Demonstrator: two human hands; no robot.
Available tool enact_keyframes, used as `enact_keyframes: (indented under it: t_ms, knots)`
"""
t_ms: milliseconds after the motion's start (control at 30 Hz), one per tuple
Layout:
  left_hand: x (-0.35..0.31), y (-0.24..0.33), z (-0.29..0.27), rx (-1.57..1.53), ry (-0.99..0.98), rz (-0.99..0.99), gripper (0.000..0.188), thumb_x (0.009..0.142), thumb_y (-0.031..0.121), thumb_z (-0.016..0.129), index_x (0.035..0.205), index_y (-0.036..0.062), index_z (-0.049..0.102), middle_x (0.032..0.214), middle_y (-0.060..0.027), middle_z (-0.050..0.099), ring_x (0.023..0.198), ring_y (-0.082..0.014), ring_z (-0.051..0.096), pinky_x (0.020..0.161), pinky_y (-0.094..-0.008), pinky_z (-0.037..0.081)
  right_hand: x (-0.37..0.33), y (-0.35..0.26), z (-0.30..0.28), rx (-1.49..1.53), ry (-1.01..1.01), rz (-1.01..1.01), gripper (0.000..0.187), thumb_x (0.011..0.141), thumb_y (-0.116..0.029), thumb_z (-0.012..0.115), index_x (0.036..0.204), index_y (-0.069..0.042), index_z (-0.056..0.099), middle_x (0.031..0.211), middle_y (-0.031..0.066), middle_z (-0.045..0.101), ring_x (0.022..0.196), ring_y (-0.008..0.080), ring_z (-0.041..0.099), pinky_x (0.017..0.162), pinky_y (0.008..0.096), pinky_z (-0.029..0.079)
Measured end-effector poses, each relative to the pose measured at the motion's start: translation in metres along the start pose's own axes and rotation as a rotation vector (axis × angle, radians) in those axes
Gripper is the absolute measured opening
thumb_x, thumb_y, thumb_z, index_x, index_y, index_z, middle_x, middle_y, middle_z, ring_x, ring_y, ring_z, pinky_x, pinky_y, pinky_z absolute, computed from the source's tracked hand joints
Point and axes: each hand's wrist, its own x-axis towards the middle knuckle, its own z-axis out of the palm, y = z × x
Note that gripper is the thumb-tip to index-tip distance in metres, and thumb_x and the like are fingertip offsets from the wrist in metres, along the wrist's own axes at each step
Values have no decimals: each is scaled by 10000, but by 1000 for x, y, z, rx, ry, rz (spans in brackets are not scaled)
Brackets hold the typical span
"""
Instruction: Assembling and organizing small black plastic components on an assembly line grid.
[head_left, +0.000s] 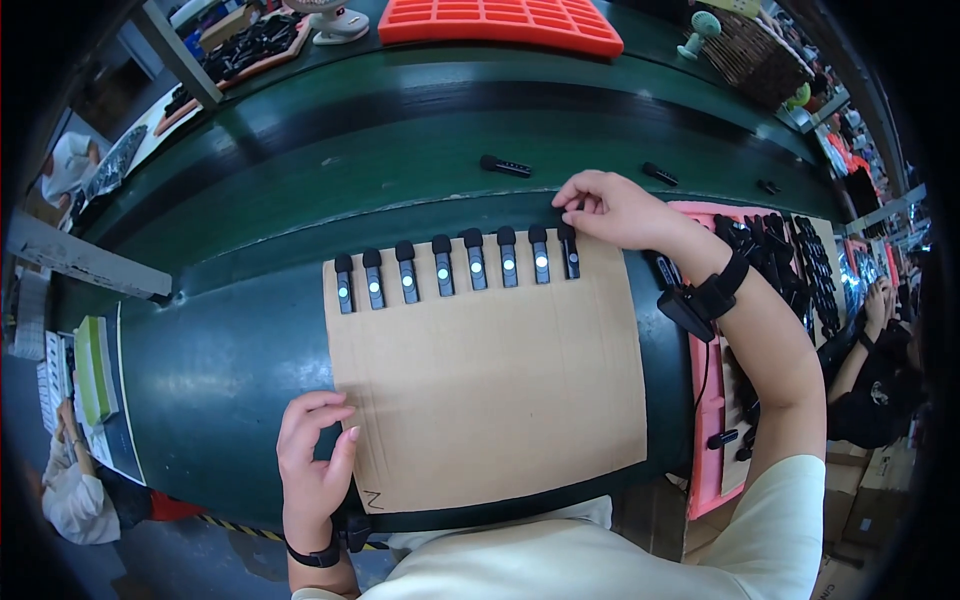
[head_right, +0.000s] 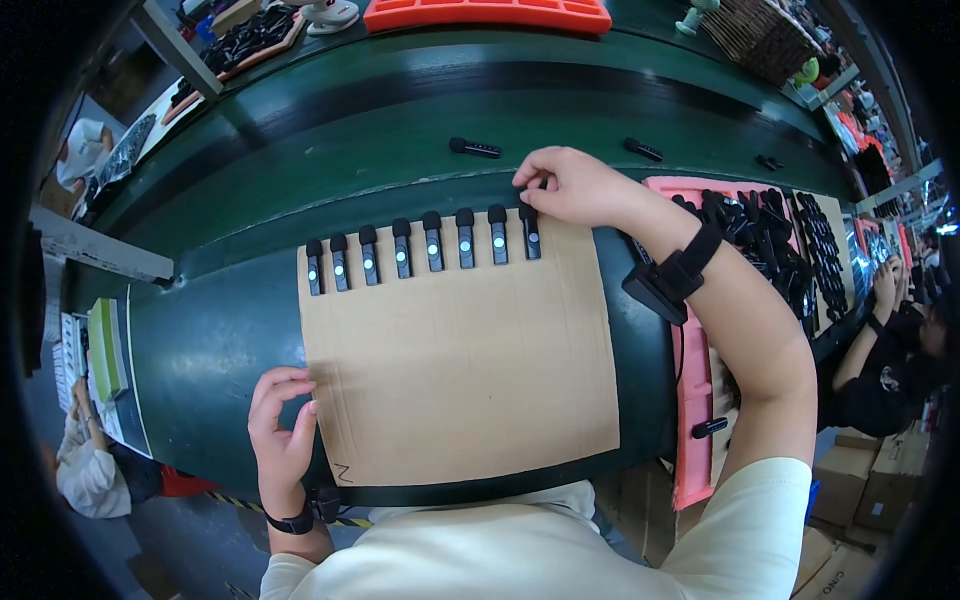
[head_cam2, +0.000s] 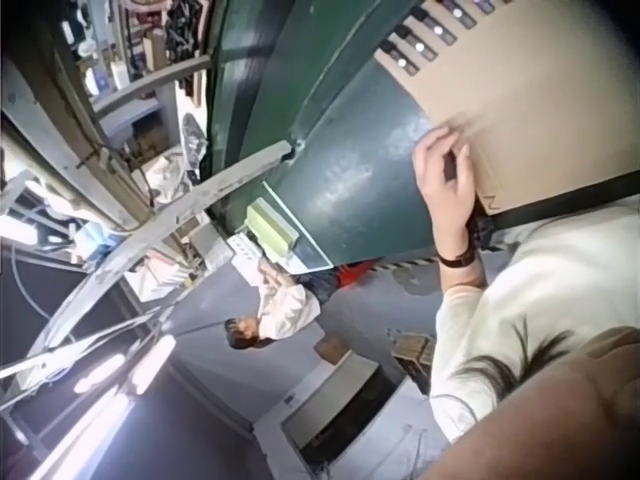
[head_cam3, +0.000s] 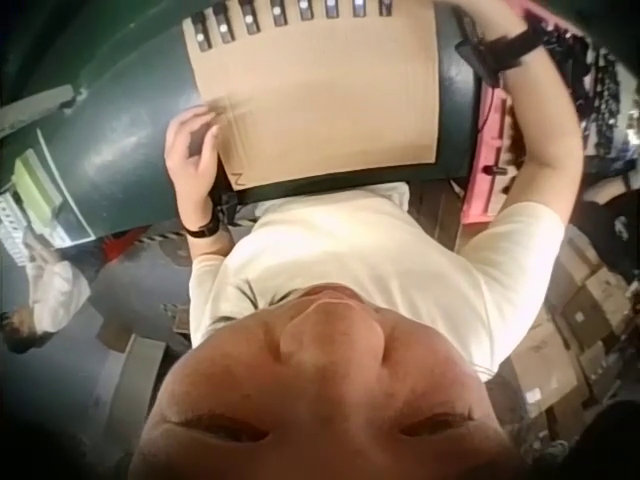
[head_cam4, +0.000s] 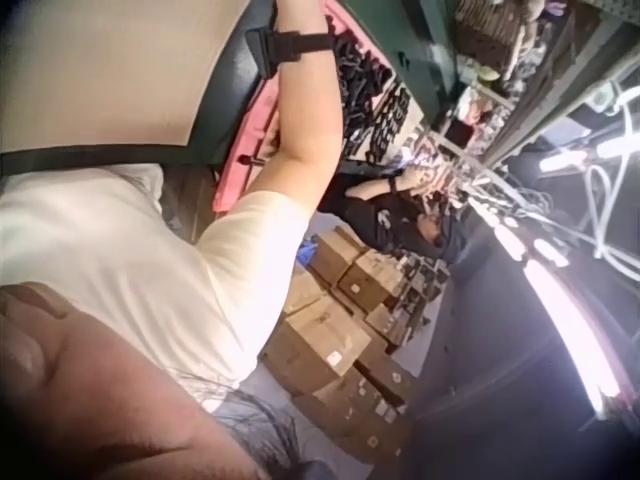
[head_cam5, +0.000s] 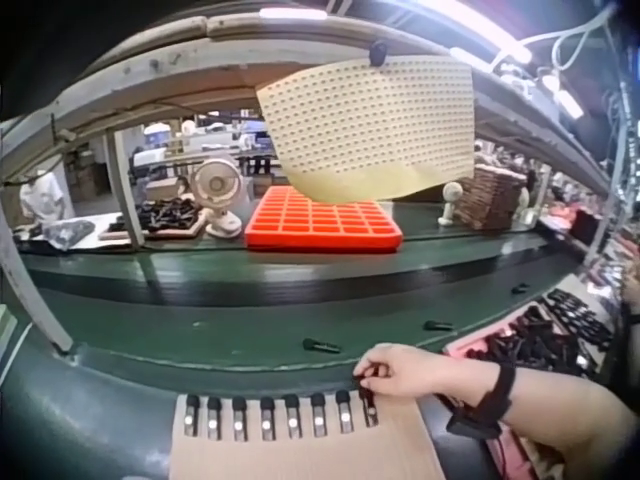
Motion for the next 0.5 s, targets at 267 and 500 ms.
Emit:
enact_keyframes:
  t_ms: [267,500]
  knots:
    - [2,-1,0,-16,-2,20,206,754,-32,693,953,-5,648,1056,-147,640,953,-293,616,850,-365,491,69,-7,10,-428,43,-194,234,900,-100,595,1109,-56,690,1112,127,648,1142,283,551,1006,387,452]
    - [-5,3,-8,-9,11,18,216,741,-7,718,947,3,653,1065,-148,642,949,-296,615,836,-364,490,92,-15,11,-506,-80,-154,252,896,-74,565,1105,-59,704,1177,133,645,1157,313,564,1033,399,444]
